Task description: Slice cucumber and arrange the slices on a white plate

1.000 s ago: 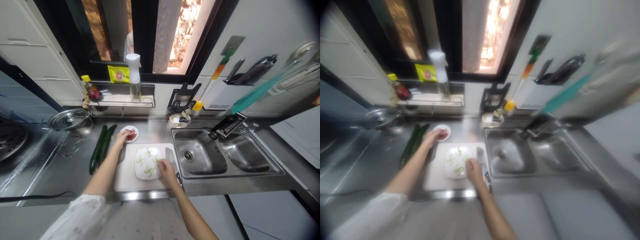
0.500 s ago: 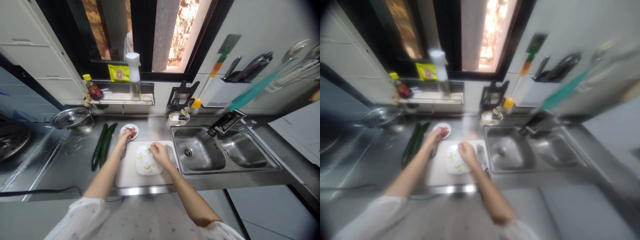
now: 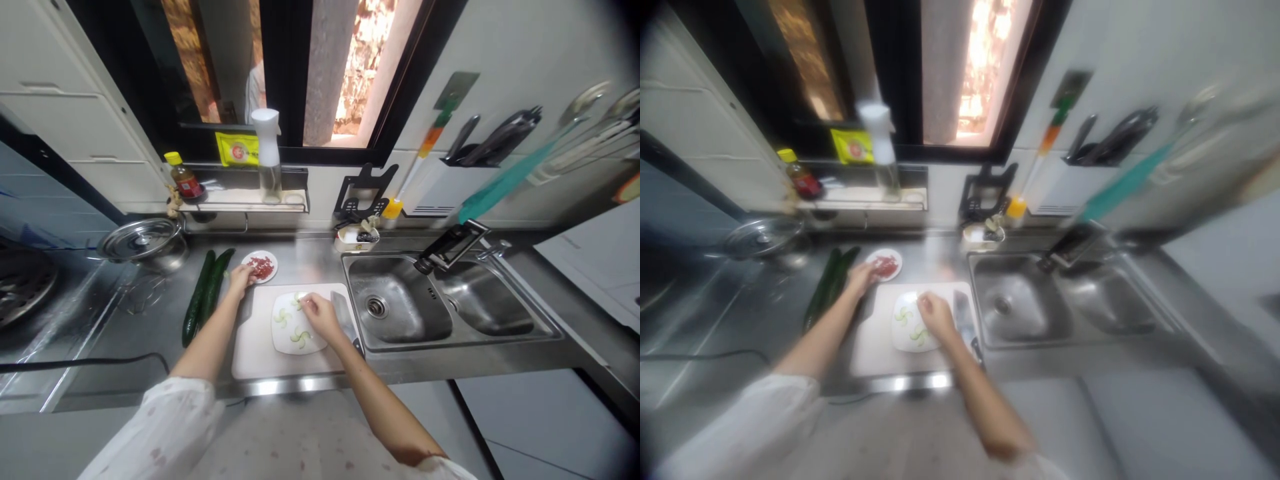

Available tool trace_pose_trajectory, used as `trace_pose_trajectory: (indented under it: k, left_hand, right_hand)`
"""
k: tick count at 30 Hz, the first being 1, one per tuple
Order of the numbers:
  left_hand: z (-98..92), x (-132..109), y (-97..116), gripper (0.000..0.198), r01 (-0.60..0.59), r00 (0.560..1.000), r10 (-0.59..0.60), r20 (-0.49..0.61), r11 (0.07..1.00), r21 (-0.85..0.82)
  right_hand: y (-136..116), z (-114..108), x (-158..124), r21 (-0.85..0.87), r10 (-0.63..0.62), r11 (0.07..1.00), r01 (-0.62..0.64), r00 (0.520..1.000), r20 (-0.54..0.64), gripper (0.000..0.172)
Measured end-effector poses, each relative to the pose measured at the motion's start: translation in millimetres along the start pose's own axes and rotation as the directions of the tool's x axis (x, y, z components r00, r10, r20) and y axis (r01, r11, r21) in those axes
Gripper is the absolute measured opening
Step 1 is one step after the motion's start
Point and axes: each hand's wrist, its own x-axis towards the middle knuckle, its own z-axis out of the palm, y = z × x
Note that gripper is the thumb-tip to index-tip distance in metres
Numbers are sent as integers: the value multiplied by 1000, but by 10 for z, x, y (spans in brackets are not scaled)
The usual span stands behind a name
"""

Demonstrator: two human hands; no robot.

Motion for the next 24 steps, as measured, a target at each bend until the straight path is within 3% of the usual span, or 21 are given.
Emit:
trace_pose_trajectory:
  k: [6,12,19,24]
  left_hand:
    - [15,-56,96,30,-12,1000,12,6,999,49]
    - [147,-402,282,27,-32,981,32,191,999,-4]
    - [315,-875,491,23,-222,892,176,416,973,64]
    - [323,-1108,656,16,-443,758,286,587,886,140]
  right_hand:
    - [-7,-9,0,-3,7,1000,-7,1000,-3,21]
    - [-56,-57,65,5,6,1000,-5,999,-38,21]
    - [-327,-248,309,-36,-126,992,124,989,-71,20]
    - [-524,-450,430,-220,-336,913,343,939,69,21]
